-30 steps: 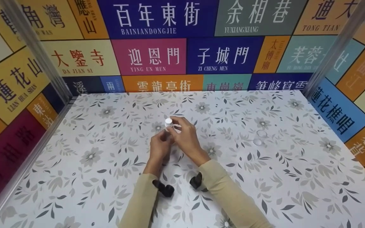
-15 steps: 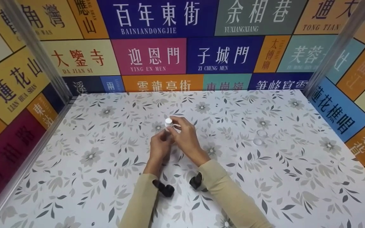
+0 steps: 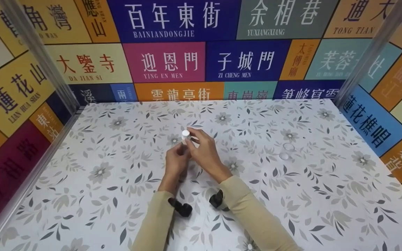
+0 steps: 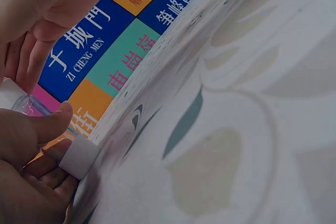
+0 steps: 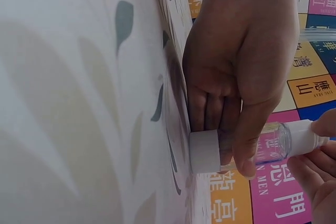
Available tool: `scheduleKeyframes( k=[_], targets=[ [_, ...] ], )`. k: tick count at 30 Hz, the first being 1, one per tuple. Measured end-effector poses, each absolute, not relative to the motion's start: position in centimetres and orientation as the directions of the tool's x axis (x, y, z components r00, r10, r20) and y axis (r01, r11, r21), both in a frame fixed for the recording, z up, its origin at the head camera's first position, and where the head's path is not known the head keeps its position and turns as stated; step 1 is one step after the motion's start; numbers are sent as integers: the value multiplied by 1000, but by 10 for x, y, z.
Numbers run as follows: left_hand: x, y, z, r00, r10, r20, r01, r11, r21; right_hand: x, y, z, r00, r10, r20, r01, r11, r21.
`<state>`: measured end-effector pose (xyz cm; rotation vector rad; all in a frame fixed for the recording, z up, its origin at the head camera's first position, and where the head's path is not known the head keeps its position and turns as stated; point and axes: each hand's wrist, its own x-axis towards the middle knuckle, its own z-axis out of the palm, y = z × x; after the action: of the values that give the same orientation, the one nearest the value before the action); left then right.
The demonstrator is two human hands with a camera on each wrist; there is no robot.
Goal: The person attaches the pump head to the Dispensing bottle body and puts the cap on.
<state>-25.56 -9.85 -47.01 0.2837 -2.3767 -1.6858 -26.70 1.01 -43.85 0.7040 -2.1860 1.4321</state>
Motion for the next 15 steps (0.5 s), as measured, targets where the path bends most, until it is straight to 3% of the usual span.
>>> scheduleKeyframes(
  k=[15],
  targets=[
    [-257, -98, -471, -961, -275, 32, -59, 314, 948, -269, 9, -438, -768, -150, 622, -633, 320, -705]
  ],
)
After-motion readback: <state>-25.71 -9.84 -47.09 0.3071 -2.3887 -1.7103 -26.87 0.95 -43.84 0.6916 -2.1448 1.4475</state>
